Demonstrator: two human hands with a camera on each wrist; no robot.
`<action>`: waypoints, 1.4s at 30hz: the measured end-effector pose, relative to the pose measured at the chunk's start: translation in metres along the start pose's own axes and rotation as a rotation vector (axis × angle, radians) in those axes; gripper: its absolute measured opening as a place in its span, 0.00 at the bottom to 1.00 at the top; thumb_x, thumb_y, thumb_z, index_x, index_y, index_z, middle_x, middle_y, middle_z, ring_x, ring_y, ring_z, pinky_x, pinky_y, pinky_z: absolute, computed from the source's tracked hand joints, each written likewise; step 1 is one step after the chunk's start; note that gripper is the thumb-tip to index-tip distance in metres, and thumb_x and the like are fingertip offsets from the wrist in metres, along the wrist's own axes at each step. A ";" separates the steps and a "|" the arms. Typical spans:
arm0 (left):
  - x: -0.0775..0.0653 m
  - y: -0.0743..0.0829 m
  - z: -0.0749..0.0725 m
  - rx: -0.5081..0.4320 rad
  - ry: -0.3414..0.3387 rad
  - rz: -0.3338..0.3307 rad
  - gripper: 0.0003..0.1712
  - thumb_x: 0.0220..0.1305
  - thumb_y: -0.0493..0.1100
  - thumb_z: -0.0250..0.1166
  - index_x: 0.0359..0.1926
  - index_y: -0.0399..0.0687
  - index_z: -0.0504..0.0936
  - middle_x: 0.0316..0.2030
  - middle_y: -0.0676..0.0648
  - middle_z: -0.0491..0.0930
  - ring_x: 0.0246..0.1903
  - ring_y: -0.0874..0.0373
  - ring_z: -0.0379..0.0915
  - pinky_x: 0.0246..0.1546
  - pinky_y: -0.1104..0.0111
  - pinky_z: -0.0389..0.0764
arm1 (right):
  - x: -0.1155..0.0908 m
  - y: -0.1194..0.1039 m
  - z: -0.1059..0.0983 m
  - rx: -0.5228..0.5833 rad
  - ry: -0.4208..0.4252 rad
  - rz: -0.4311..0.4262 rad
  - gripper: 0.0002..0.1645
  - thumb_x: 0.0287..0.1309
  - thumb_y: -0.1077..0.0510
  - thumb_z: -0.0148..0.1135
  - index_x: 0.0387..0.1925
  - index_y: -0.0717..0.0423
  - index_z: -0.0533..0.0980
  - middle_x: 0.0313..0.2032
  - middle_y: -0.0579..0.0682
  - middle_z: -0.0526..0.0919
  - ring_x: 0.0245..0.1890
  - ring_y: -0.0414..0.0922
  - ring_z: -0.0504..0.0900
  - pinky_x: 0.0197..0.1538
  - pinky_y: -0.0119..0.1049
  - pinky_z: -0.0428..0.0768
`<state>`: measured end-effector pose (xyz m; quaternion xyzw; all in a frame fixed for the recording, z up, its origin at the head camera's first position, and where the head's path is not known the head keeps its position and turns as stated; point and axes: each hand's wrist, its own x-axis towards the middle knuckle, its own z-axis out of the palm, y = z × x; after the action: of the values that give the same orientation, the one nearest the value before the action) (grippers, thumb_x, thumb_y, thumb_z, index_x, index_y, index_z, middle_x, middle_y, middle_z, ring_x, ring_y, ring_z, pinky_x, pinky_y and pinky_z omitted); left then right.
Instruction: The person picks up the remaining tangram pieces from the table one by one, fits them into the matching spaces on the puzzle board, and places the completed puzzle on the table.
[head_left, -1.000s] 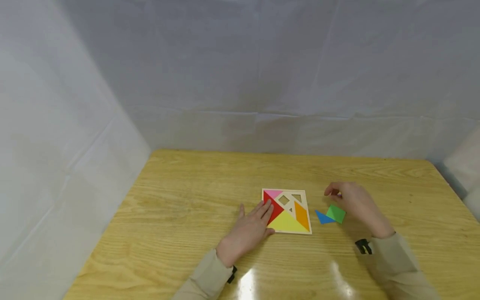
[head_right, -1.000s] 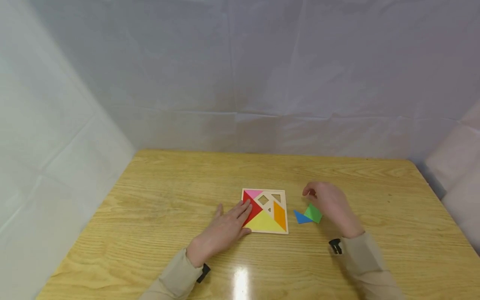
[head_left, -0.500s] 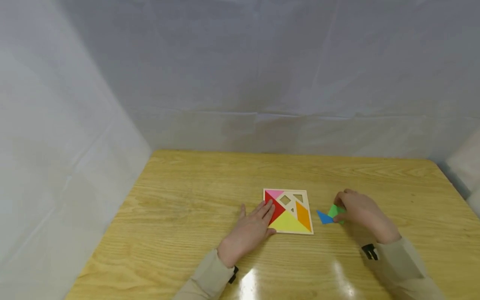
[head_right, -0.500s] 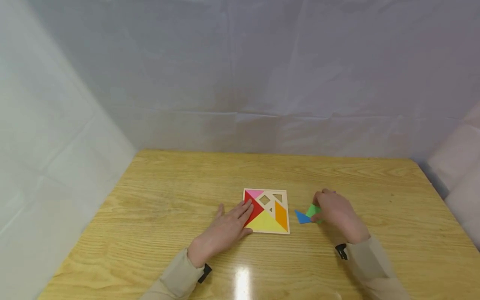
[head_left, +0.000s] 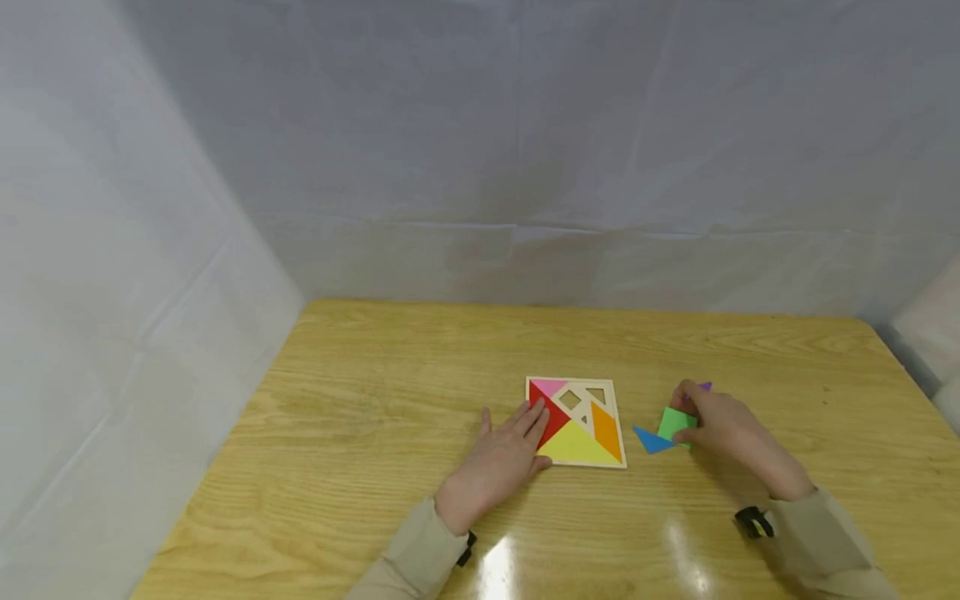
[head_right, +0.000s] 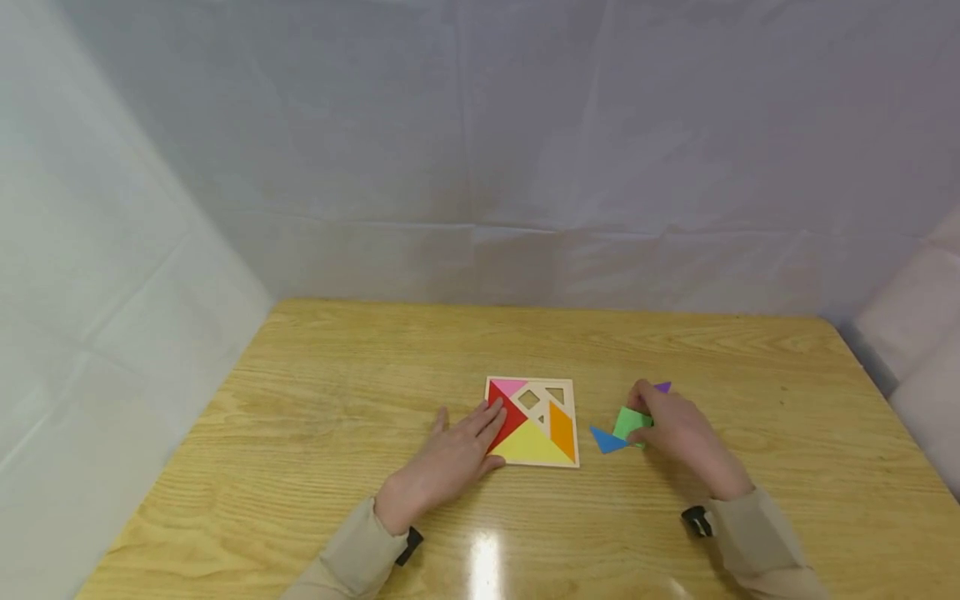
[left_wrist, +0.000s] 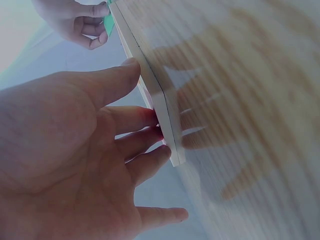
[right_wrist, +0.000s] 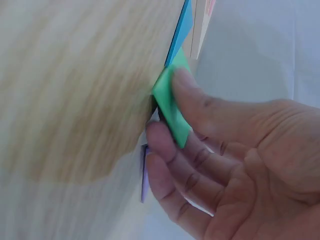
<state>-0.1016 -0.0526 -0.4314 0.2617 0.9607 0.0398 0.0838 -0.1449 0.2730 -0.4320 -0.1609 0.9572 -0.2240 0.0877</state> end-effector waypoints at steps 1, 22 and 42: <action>0.000 0.000 0.000 0.002 0.002 0.001 0.36 0.76 0.57 0.56 0.76 0.46 0.64 0.77 0.49 0.58 0.76 0.55 0.53 0.71 0.38 0.57 | 0.000 0.002 0.000 0.002 0.008 -0.010 0.19 0.54 0.60 0.75 0.41 0.59 0.73 0.37 0.56 0.84 0.38 0.55 0.84 0.38 0.49 0.81; 0.003 -0.001 0.000 0.016 0.003 0.002 0.36 0.76 0.57 0.56 0.77 0.46 0.64 0.77 0.49 0.58 0.76 0.55 0.54 0.71 0.38 0.57 | 0.004 0.004 -0.002 0.335 0.171 0.008 0.22 0.66 0.68 0.63 0.61 0.62 0.78 0.33 0.56 0.83 0.26 0.45 0.85 0.30 0.34 0.85; 0.003 -0.001 0.000 0.009 0.000 0.008 0.36 0.76 0.57 0.55 0.77 0.46 0.62 0.78 0.49 0.56 0.77 0.55 0.52 0.71 0.38 0.57 | 0.007 -0.001 0.001 0.550 0.128 -0.014 0.24 0.68 0.69 0.60 0.64 0.69 0.73 0.43 0.66 0.83 0.31 0.46 0.89 0.36 0.37 0.87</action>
<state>-0.1051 -0.0520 -0.4319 0.2660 0.9598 0.0360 0.0824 -0.1508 0.2692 -0.4331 -0.1231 0.8630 -0.4855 0.0659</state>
